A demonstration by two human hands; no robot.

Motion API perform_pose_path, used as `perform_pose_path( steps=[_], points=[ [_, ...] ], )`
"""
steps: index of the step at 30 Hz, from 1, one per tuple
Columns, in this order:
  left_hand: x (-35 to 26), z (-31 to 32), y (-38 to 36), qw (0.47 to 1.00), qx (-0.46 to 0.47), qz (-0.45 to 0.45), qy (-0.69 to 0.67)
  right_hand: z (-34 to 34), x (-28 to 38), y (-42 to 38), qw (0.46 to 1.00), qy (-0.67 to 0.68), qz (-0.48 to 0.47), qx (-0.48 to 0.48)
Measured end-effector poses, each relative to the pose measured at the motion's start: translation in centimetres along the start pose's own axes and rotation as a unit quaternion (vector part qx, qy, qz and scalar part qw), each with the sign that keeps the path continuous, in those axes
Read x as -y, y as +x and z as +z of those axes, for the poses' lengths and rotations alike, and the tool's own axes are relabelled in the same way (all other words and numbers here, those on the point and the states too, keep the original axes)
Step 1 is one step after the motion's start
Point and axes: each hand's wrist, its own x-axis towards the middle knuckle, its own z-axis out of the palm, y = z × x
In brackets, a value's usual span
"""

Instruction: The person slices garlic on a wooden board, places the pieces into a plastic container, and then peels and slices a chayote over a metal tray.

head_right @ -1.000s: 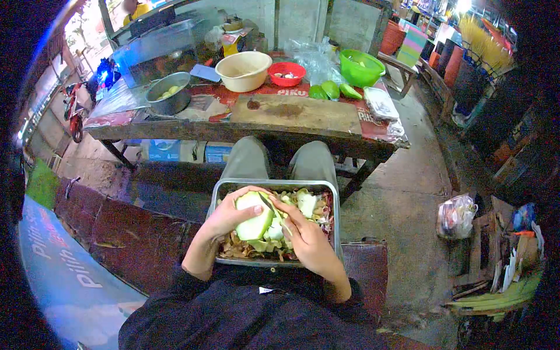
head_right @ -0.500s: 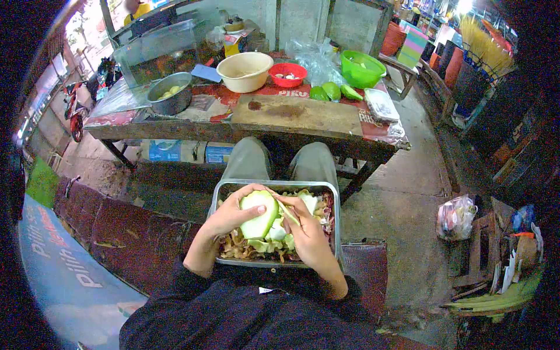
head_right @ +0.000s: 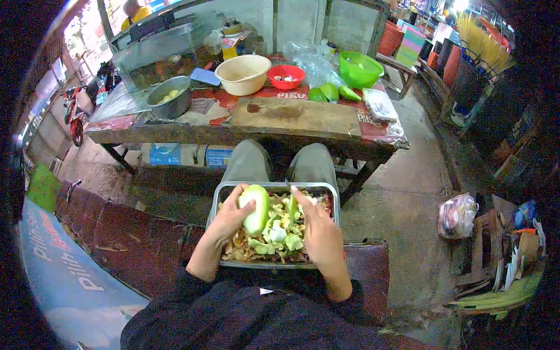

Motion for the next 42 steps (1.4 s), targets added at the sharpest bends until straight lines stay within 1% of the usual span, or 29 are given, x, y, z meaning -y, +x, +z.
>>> perform_pose_path(
  steps=[1,2,3,4,6,7,8,9,10,11,12,13,14,16,17,18,20,24,27,29,30,32,33,34,36,37,38,40,42],
  points=[
    [0.5,0.1,0.2,0.994,-0.02,-0.002,-0.111,-0.5,0.6,-0.3,0.994,-0.083,0.03,0.068],
    [0.7,0.2,0.3,0.975,-0.041,-0.003,-0.22,-0.7,1.0,-0.6,0.975,-0.164,0.059,0.135],
    [0.2,0.4,0.1,0.963,-0.035,-0.012,-0.267,-0.6,0.9,-0.8,0.972,-0.176,0.054,0.149],
    [-0.3,0.6,0.0,0.963,-0.037,-0.012,-0.265,-0.6,1.1,-0.8,0.972,-0.174,0.053,0.149],
    [-1.0,1.0,0.0,0.954,-0.05,-0.041,-0.293,-0.7,1.8,-0.9,0.961,-0.181,0.074,0.196],
    [-0.4,0.8,0.2,0.964,-0.025,-0.043,-0.262,-0.5,2.1,-1.0,0.961,-0.181,0.074,0.194],
    [-0.5,0.8,0.3,0.964,-0.024,-0.043,-0.261,-0.1,2.6,-1.1,0.978,-0.126,0.074,0.15],
    [-0.6,1.0,0.3,0.959,-0.006,-0.053,-0.279,0.3,2.9,-1.2,0.989,-0.07,0.074,0.106],
    [-0.8,1.1,0.3,0.953,0.012,-0.062,-0.296,0.7,3.2,-1.4,0.989,-0.069,0.074,0.105],
    [-1.2,1.5,0.3,0.953,0.012,-0.062,-0.296,1.1,3.4,-1.5,0.996,-0.038,0.037,0.076],
    [-2.0,2.2,0.1,0.951,-0.021,-0.068,-0.301,1.5,3.6,-1.6,0.999,-0.007,0.001,0.047],
    [-2.5,2.8,0.0,0.947,-0.053,-0.075,-0.307,1.6,4.0,-1.5,0.998,0.009,-0.015,0.057],
    [-2.8,3.3,-0.1,0.948,-0.052,-0.075,-0.306,1.8,4.2,-1.6,0.998,0.009,-0.014,0.056],
    [-3.0,3.9,-0.2,0.944,-0.101,-0.077,-0.305,2.2,4.2,-1.8,0.998,-0.008,-0.036,0.056],
    [-2.4,3.6,-0.2,0.953,-0.086,-0.06,-0.284,2.5,4.0,-1.7,0.998,0.001,-0.05,0.036],
    [-1.9,3.7,0.0,0.953,-0.086,-0.06,-0.284,2.4,4.1,-1.7,0.998,0.0,-0.05,0.036],
    [-1.2,3.8,0.2,0.947,-0.094,-0.006,-0.306,2.1,4.3,-1.6,0.998,-0.024,-0.038,0.05],
    [-1.2,3.9,0.1,0.943,-0.081,-0.003,-0.323,2.2,4.3,-1.8,0.997,-0.046,-0.037,0.051],
    [-1.6,4.4,0.0,0.933,-0.103,-0.011,-0.345,2.0,4.6,-1.7,0.996,-0.064,-0.028,0.049],
    [-0.8,4.5,0.0,0.933,-0.07,0.003,-0.354,1.5,5.2,-1.4,0.995,-0.017,0.044,0.09],
    [-0.9,4.6,-0.3,0.933,-0.07,0.002,-0.354,1.5,5.0,-1.2,0.995,-0.018,0.045,0.09],
    [-1.3,4.9,-0.9,0.951,-0.029,0.029,-0.308,1.1,4.3,-0.6,0.994,0.057,0.076,0.059],
    [-1.4,4.9,-1.2,0.95,-0.011,0.037,-0.311,0.6,4.2,-0.5,0.988,0.084,0.101,0.085],
    [-1.6,5.0,-1.2,0.95,-0.012,0.037,-0.311,0.4,4.5,-0.6,0.988,0.085,0.101,0.086],
    [-1.9,5.3,-0.9,0.943,-0.045,0.045,-0.327,0.1,5.0,-1.3,0.984,0.097,0.123,0.089],
    [-1.7,5.1,-0.7,0.943,-0.048,0.054,-0.323,0.1,5.3,-1.6,0.987,0.084,0.101,0.09],
    [-1.7,5.1,-0.4,0.944,-0.047,0.055,-0.323,0.2,5.3,-1.9,0.987,0.084,0.1,0.089],
    [-1.6,5.0,-0.1,0.947,-0.098,0.048,-0.303,0.5,5.3,-2.3,0.996,0.034,0.034,0.076],
    [-1.4,4.8,-0.1,0.947,-0.098,0.056,-0.3,0.5,5.4,-2.3,0.995,0.031,0.041,0.081]
  ],
)
